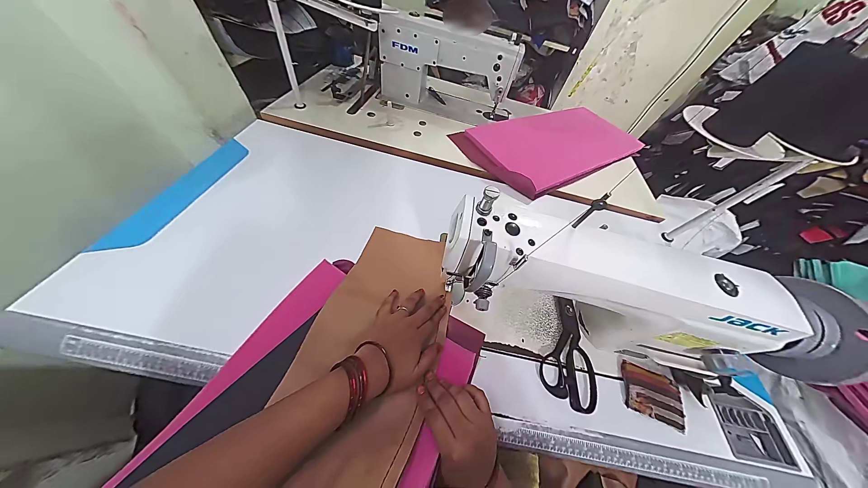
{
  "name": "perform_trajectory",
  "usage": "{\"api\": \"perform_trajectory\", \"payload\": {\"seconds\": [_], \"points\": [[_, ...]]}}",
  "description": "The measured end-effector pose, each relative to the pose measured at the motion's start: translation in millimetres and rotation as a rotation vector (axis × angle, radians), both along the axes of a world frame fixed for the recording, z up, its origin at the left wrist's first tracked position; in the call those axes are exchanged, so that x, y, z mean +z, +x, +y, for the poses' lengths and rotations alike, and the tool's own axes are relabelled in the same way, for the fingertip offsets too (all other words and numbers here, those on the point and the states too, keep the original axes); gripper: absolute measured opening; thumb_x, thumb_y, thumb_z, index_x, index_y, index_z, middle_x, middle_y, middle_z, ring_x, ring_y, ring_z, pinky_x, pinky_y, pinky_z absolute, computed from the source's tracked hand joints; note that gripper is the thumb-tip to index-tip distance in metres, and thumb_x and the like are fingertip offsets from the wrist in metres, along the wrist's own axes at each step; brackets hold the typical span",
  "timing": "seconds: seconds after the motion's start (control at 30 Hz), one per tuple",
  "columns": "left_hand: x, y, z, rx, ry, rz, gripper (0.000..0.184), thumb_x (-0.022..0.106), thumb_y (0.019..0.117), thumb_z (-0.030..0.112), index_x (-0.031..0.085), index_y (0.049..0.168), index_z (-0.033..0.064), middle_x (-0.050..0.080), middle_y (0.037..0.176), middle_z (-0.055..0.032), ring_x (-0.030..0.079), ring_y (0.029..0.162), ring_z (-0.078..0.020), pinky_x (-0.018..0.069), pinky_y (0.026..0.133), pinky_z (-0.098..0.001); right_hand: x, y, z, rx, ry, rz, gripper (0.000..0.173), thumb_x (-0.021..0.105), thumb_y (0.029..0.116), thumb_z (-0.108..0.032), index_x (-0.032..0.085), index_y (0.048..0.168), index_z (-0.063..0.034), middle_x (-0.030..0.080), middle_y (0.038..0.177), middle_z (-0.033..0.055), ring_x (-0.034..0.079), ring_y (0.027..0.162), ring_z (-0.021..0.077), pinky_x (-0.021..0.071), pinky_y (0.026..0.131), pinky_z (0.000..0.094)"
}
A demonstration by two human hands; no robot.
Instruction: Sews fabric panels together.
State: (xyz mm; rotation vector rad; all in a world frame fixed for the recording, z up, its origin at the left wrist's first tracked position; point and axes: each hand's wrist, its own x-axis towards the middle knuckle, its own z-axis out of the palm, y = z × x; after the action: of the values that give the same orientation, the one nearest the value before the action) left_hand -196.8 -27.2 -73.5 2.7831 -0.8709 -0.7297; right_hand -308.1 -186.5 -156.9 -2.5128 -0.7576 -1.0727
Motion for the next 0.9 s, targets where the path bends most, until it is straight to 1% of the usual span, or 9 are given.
{"api": "perform_trajectory", "payload": {"seconds": [0.27,0.37,0.47,0.63,0.9], "points": [[-3.9,0.1,1.9,-0.019,-0.023,-0.039,0.066,0.030,0.1056,0.045,0.026,0.164,0.0153,0.017,0.173,0.0014,0.010,0.160,-0.0342,0.0111,0.119,-0.0707,0.5,-1.0,1.7,-0.010,0.002,0.002,0.034,0.046,0.0989,-0.008,0.078,0.100,-0.0182,0.078,0.111,-0.0019,0.070,0.098,0.0132,0.0477,0.088,0.0311],[-3.5,1.8,1.7,-0.014,-0.009,-0.013,0.066,0.031,0.1065,0.046,0.024,0.165,0.0161,0.015,0.173,0.0017,0.009,0.160,-0.0331,0.0091,0.120,-0.0696,-1.6,-1.1,2.3,-0.016,-0.005,0.001,0.035,0.046,0.0989,-0.008,0.078,0.102,-0.0191,0.078,0.112,-0.0023,0.069,0.098,0.0133,0.0474,0.088,0.0310],[-3.6,1.5,1.4,-0.019,-0.012,-0.021,0.066,0.031,0.1062,0.046,0.025,0.164,0.0155,0.016,0.173,0.0014,0.009,0.160,-0.0332,0.0096,0.120,-0.0694,-1.6,-2.3,2.3,-0.022,-0.008,0.004,0.036,0.045,0.0987,-0.007,0.078,0.103,-0.0192,0.078,0.113,-0.0025,0.069,0.099,0.0135,0.0472,0.089,0.0314],[-3.0,3.0,1.3,-0.025,0.003,-0.019,0.066,0.031,0.1064,0.046,0.023,0.165,0.0162,0.014,0.174,0.0009,0.008,0.160,-0.0328,0.0095,0.121,-0.0692,-0.9,-1.7,3.5,-0.028,-0.003,0.004,0.035,0.045,0.0993,-0.008,0.078,0.102,-0.0197,0.078,0.112,-0.0029,0.069,0.098,0.0130,0.0469,0.088,0.0312],[-3.1,3.0,1.2,-0.021,-0.021,-0.028,0.066,0.034,0.1055,0.044,0.025,0.164,0.0151,0.016,0.173,-0.0017,0.011,0.159,-0.0348,0.0116,0.120,-0.0704,2.1,-2.5,3.9,-0.030,-0.013,0.025,0.035,0.046,0.0978,-0.007,0.078,0.102,-0.0189,0.078,0.112,-0.0022,0.069,0.098,0.0140,0.0482,0.088,0.0320]]}}
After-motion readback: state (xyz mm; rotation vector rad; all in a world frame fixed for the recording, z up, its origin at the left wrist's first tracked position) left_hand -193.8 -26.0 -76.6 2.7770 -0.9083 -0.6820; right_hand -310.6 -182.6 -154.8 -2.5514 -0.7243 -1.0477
